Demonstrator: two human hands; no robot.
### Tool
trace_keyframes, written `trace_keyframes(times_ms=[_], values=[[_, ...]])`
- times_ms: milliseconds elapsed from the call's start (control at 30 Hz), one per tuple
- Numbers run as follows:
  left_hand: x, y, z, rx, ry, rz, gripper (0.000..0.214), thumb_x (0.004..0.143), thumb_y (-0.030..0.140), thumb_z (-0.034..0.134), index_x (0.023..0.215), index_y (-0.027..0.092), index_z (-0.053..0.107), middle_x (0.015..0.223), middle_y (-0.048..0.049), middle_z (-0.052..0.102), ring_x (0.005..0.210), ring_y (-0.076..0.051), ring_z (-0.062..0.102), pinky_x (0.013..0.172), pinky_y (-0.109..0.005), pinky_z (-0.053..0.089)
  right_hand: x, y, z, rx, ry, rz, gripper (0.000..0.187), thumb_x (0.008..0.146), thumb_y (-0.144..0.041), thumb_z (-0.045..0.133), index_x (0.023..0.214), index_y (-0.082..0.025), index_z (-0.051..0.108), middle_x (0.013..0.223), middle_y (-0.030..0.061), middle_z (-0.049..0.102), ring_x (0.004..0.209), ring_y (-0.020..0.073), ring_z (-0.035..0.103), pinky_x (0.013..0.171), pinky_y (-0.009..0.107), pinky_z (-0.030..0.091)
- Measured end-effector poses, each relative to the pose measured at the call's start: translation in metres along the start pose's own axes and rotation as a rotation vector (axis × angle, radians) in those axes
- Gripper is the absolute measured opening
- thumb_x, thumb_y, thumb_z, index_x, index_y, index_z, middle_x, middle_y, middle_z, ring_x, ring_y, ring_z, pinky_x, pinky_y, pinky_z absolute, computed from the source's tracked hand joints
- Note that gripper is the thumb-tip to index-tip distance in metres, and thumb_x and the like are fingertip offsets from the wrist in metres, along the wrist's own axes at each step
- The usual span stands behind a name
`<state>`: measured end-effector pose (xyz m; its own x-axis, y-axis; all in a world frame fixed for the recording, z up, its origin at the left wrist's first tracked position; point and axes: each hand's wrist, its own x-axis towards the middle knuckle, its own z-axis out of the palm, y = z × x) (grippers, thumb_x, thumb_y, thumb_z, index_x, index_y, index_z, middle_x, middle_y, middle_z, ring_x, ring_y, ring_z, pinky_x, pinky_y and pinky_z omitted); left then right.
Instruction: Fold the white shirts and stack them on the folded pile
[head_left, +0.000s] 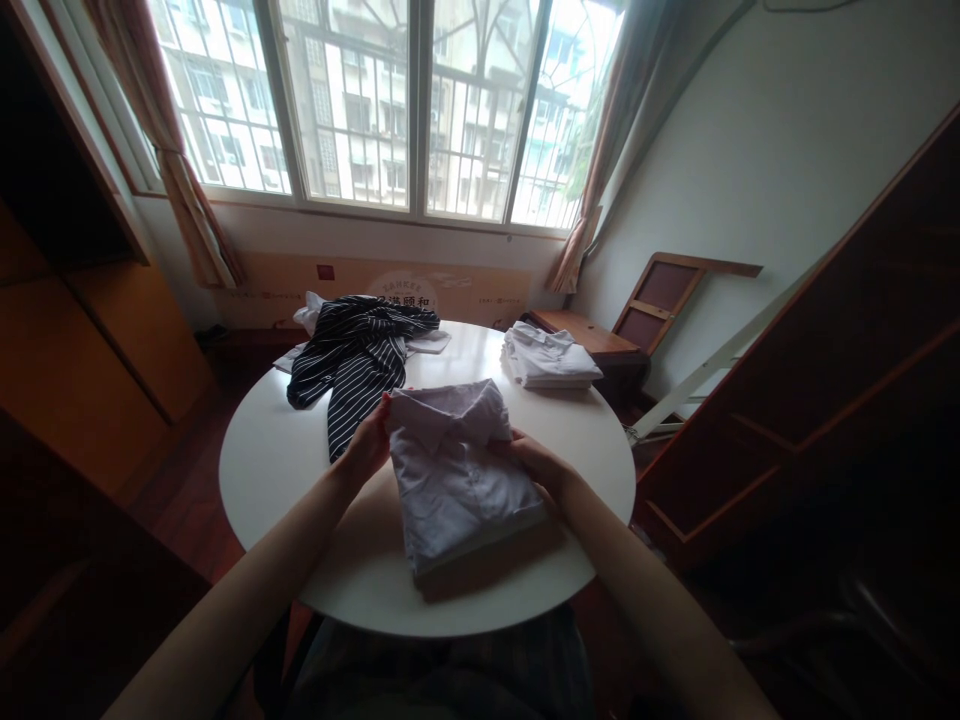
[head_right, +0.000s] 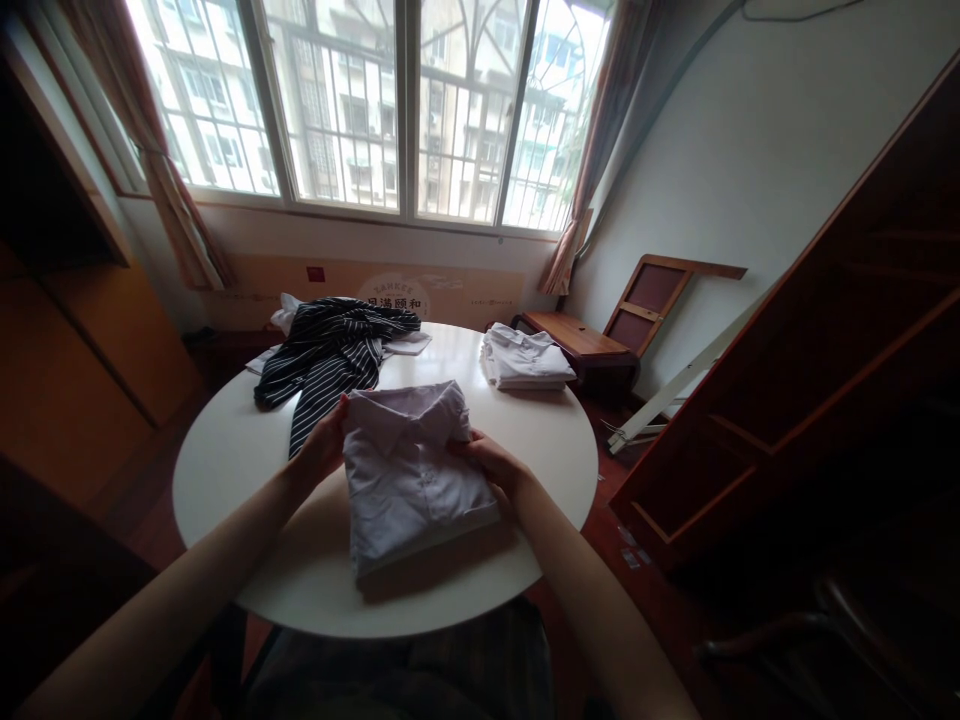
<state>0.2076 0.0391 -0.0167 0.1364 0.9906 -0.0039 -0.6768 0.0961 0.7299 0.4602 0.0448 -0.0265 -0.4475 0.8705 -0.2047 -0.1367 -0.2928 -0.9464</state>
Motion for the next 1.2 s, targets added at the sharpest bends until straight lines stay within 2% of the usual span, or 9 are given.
trace_keyframes(times_ms=[200,333,433,567,667,800,933,1067,1200], values=[[-0.003,-0.006,-0.002,0.145,-0.100,-0.078,0.031,0.074,0.029,0.064,0.100,0.013,0.060,0.084,-0.0055,0.066,0.070,-0.015,0.062,0.063,-0.024,0.049,0.005,0.004,0.001,0.003,0.052,-0.096,0.031,0.061,-0.016,0.070,0.091,-0.016,0.063,0.085,0.0048,0.069,0.074,0.0189,0.063,0.075,0.033,0.051],[0.001,-0.015,-0.006,0.229,0.010,-0.032,0.031,0.066,0.014,0.067,0.096,0.014,0.059,0.077,-0.0034,0.065,0.062,-0.013,0.060,0.058,-0.022,0.048,0.005,0.004,-0.001,0.009,0.031,-0.127,0.034,0.063,-0.017,0.071,0.095,-0.018,0.062,0.090,0.0051,0.068,0.079,0.0201,0.064,0.078,0.035,0.051],[0.002,-0.015,-0.007,0.227,0.083,0.016,0.034,0.061,0.007,0.064,0.094,0.015,0.060,0.075,-0.0015,0.064,0.062,-0.012,0.059,0.056,-0.020,0.046,0.002,0.001,-0.003,0.041,-0.076,-0.081,0.031,0.072,-0.031,0.066,0.100,-0.018,0.061,0.093,0.0064,0.068,0.082,0.0207,0.064,0.079,0.035,0.051],[-0.005,-0.006,0.000,0.178,0.011,0.027,0.028,0.061,0.008,0.063,0.088,0.015,0.062,0.072,-0.0001,0.063,0.062,-0.011,0.058,0.056,-0.019,0.044,0.001,-0.003,-0.001,0.143,-0.069,-0.064,0.041,0.081,-0.050,0.049,0.102,-0.016,0.061,0.090,0.0082,0.069,0.082,0.0216,0.064,0.080,0.036,0.051],[-0.011,0.001,0.004,0.109,-0.073,-0.041,0.015,0.068,0.018,0.060,0.082,0.013,0.063,0.069,-0.0012,0.062,0.062,-0.013,0.058,0.058,-0.022,0.045,-0.001,-0.005,0.002,0.139,-0.060,-0.063,0.034,0.079,-0.040,0.054,0.102,-0.015,0.062,0.088,0.0075,0.069,0.084,0.0223,0.064,0.080,0.036,0.051],[-0.013,0.001,0.005,0.130,-0.124,-0.109,0.024,0.075,0.034,0.059,0.082,0.011,0.063,0.070,-0.0042,0.064,0.061,-0.014,0.059,0.059,-0.024,0.047,-0.004,-0.006,0.003,0.109,-0.136,-0.059,0.031,0.076,-0.035,0.056,0.100,-0.016,0.063,0.088,0.0068,0.069,0.090,0.0238,0.063,0.081,0.035,0.050],[-0.010,-0.006,0.003,0.222,-0.102,-0.051,0.027,0.067,0.020,0.068,0.092,0.011,0.063,0.077,-0.0046,0.065,0.061,-0.013,0.060,0.056,-0.021,0.047,-0.005,-0.004,0.000,0.097,-0.102,-0.042,0.038,0.077,-0.048,0.053,0.094,-0.016,0.065,0.091,0.0076,0.069,0.088,0.0234,0.063,0.079,0.034,0.051],[-0.009,-0.010,0.000,0.234,-0.093,-0.071,0.031,0.064,0.013,0.068,0.095,0.011,0.063,0.078,-0.0050,0.067,0.062,-0.013,0.061,0.058,-0.021,0.048,0.000,-0.002,-0.003,0.095,-0.030,-0.190,0.025,0.071,-0.032,0.065,0.093,-0.019,0.064,0.088,0.0025,0.069,0.080,0.0185,0.063,0.075,0.029,0.050],[-0.008,-0.010,0.000,0.238,-0.097,-0.086,0.033,0.063,0.014,0.070,0.095,0.010,0.062,0.079,-0.0053,0.066,0.065,-0.014,0.061,0.060,-0.022,0.049,0.007,-0.001,-0.005,0.118,-0.014,-0.274,0.025,0.065,-0.022,0.069,0.090,-0.019,0.066,0.088,0.0015,0.069,0.079,0.0170,0.063,0.077,0.027,0.049]])
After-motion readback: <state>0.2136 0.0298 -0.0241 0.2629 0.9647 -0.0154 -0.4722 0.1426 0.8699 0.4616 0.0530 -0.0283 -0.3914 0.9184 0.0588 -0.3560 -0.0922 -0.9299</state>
